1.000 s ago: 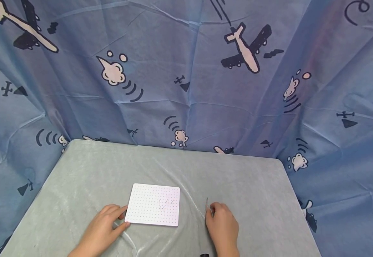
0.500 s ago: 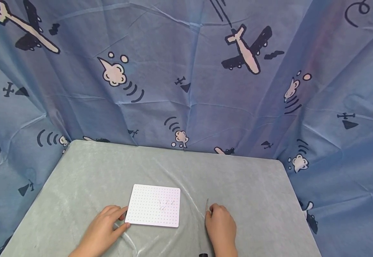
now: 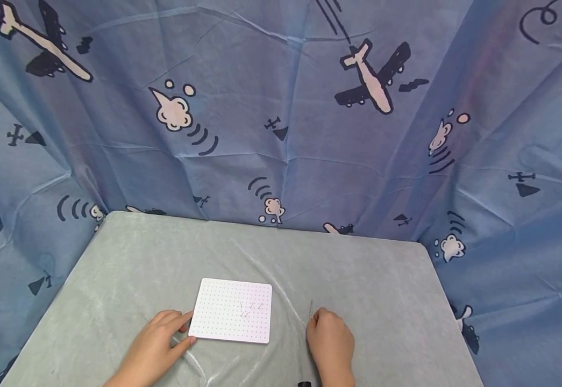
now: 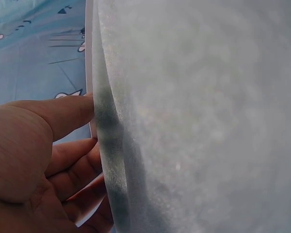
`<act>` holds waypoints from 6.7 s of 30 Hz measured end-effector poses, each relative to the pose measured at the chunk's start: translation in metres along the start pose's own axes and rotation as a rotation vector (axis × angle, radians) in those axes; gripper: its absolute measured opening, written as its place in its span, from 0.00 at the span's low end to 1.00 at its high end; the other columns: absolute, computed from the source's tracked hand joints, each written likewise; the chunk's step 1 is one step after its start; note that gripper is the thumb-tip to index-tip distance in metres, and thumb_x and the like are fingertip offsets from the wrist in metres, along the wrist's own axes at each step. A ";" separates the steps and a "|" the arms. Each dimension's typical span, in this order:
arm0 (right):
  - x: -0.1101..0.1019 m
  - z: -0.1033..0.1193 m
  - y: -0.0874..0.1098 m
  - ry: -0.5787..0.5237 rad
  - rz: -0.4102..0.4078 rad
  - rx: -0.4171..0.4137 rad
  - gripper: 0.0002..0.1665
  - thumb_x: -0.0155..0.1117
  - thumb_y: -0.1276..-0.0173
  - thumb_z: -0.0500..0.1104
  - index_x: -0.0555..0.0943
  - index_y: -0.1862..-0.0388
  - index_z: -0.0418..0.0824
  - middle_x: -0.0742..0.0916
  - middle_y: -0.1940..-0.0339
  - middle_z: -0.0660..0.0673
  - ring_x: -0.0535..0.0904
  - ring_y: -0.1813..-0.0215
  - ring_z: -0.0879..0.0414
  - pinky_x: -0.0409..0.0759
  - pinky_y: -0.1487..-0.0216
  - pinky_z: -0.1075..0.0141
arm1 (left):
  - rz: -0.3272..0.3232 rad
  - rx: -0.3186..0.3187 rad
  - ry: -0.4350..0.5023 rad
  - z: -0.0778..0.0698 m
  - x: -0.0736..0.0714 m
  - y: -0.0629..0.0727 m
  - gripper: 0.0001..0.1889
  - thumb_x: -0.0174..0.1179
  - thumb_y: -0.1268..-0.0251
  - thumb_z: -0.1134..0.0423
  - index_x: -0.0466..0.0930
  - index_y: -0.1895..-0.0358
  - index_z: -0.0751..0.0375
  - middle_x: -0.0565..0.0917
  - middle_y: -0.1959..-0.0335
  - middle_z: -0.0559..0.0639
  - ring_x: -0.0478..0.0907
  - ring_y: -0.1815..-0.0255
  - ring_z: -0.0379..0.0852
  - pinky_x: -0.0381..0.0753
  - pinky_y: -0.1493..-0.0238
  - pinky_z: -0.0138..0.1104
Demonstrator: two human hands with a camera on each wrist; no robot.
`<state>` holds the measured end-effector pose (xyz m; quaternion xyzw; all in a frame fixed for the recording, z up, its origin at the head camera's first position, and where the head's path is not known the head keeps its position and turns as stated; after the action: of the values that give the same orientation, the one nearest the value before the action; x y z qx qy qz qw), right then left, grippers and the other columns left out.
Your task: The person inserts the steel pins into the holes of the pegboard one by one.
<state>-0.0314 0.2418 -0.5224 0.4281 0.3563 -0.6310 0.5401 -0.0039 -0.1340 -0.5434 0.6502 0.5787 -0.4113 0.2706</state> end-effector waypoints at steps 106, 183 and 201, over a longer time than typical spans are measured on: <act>0.047 0.083 0.019 -0.320 -0.143 -0.275 0.18 0.87 0.43 0.38 0.85 0.70 0.55 0.81 0.76 0.65 0.69 0.77 0.70 0.70 0.73 0.70 | -0.007 0.015 -0.009 0.000 0.001 0.000 0.27 0.85 0.43 0.56 0.90 0.41 0.60 0.78 0.66 0.31 0.76 0.51 0.37 0.80 0.48 0.42; 0.002 0.000 0.002 -0.052 -0.190 -0.076 0.05 0.68 0.33 0.37 0.81 0.68 0.45 0.79 0.81 0.54 0.69 0.82 0.57 0.67 0.81 0.57 | -0.003 0.017 -0.007 -0.001 -0.001 0.000 0.28 0.86 0.44 0.57 0.90 0.40 0.61 0.80 0.65 0.33 0.75 0.53 0.36 0.80 0.50 0.40; 0.004 0.046 0.008 -0.277 -0.303 -0.310 0.12 0.75 0.40 0.34 0.83 0.68 0.49 0.74 0.82 0.63 0.66 0.81 0.69 0.69 0.76 0.69 | -0.005 0.015 -0.015 -0.002 -0.002 0.000 0.28 0.86 0.44 0.56 0.91 0.40 0.61 0.79 0.65 0.32 0.75 0.52 0.36 0.80 0.50 0.40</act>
<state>-0.0312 0.1970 -0.5086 0.1913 0.4316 -0.6952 0.5421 -0.0038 -0.1337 -0.5410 0.6478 0.5750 -0.4212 0.2688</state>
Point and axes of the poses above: each hand's wrist, its own y-axis away from the middle knuckle, its own x-axis out of the palm, z = x × y, the point moved 1 cm from there along -y, towards the middle knuckle
